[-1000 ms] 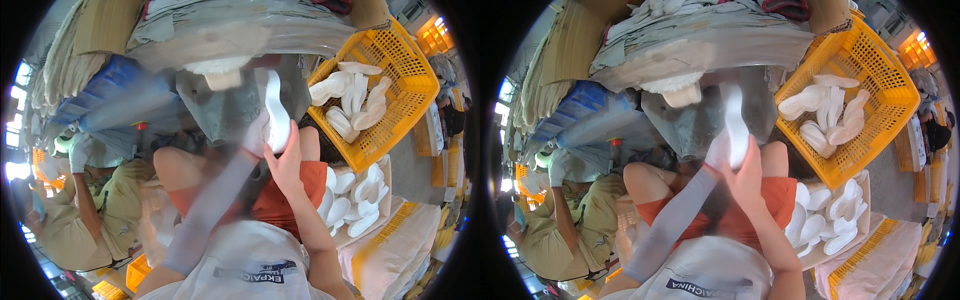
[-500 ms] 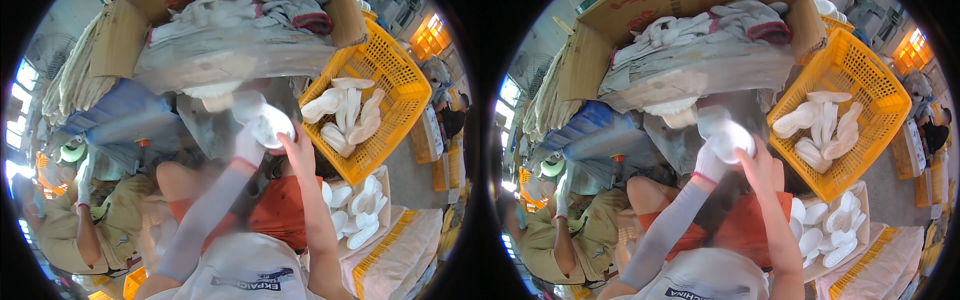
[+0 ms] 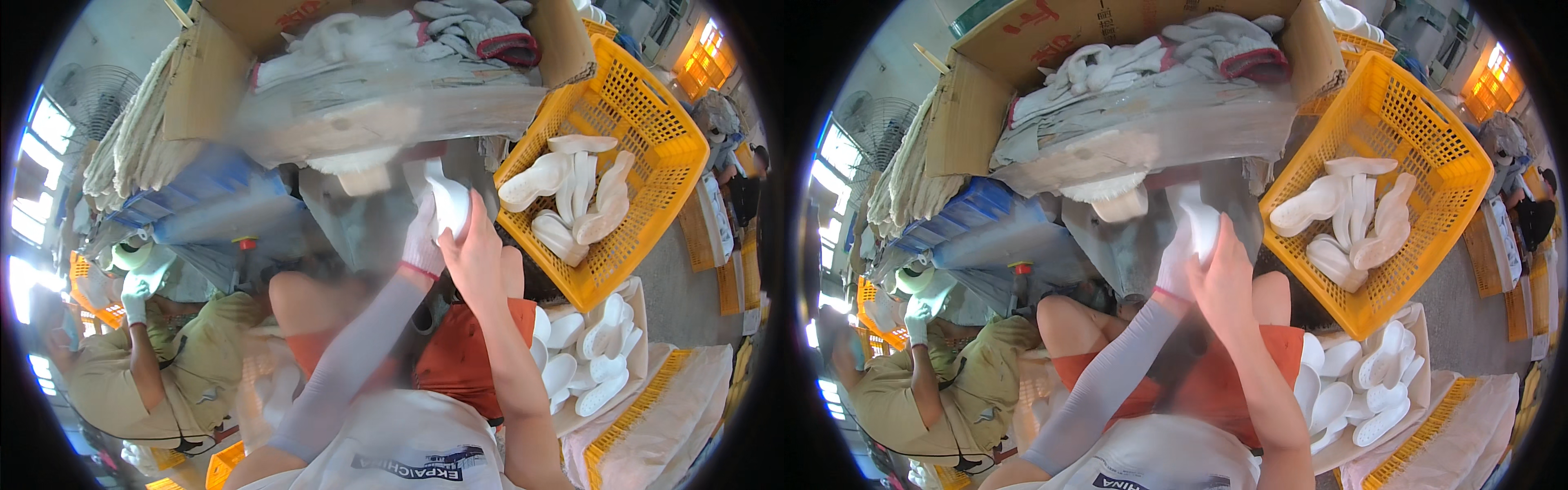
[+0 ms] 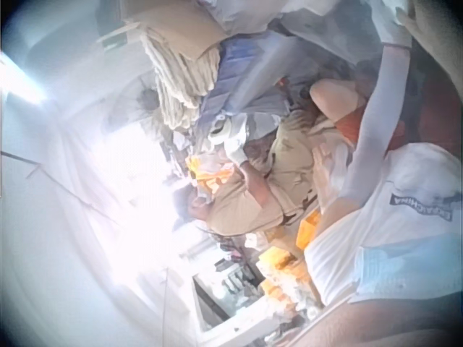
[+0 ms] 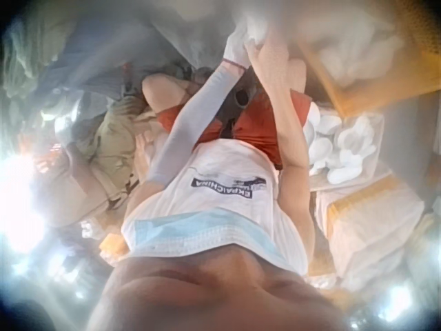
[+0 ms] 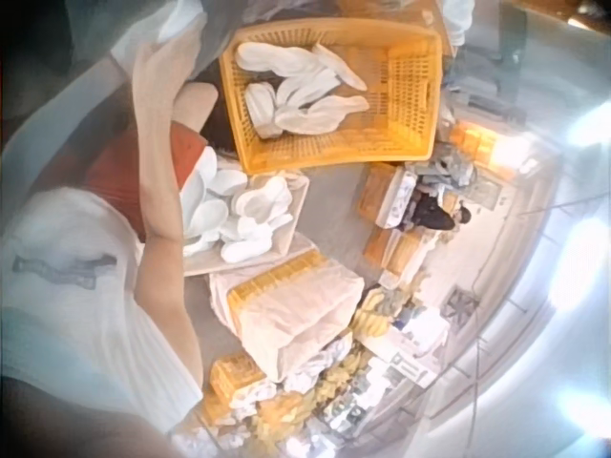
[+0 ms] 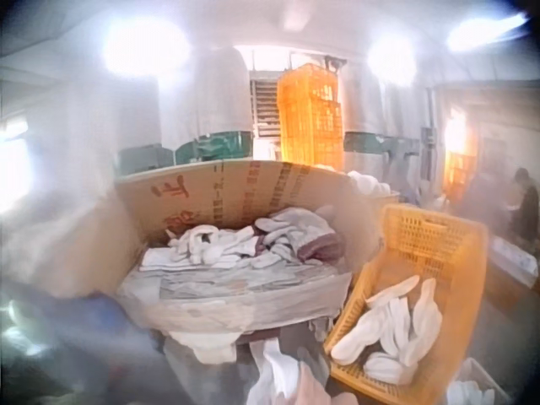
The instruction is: The person sits on the floor and repeatedly rubs white shoe insoles against a rotating grinding wheel to smooth their surfaces. After each insole is treated, it is placed into a yellow basket. The process is repeated for multiple insoles.
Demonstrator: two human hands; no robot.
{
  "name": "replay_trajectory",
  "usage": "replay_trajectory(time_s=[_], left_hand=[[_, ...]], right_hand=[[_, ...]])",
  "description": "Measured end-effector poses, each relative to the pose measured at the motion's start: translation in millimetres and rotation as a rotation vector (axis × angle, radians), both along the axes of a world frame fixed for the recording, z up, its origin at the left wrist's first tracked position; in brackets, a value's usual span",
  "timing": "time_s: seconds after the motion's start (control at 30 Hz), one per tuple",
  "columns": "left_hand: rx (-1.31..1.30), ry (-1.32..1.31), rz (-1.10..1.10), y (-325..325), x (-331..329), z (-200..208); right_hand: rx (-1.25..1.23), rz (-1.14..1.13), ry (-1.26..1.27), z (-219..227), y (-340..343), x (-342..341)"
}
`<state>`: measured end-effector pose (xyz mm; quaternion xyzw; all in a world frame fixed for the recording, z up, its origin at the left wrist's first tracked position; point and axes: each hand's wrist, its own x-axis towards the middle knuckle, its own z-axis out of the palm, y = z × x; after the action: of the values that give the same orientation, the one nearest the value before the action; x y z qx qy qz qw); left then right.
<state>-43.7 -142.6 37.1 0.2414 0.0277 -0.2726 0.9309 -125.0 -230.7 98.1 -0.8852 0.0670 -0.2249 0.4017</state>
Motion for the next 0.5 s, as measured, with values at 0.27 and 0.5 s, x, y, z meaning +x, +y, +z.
replay_trajectory(time_s=[0.27,0.5], left_hand=[[0.47,-0.417,0.099,2,70,-47],[-0.002,0.022,-0.105,22,11,-89]], right_hand=[[0.196,0.03,0.017,-23,-7,74],[0.064,0.05,-0.025,-72,25,-22]])
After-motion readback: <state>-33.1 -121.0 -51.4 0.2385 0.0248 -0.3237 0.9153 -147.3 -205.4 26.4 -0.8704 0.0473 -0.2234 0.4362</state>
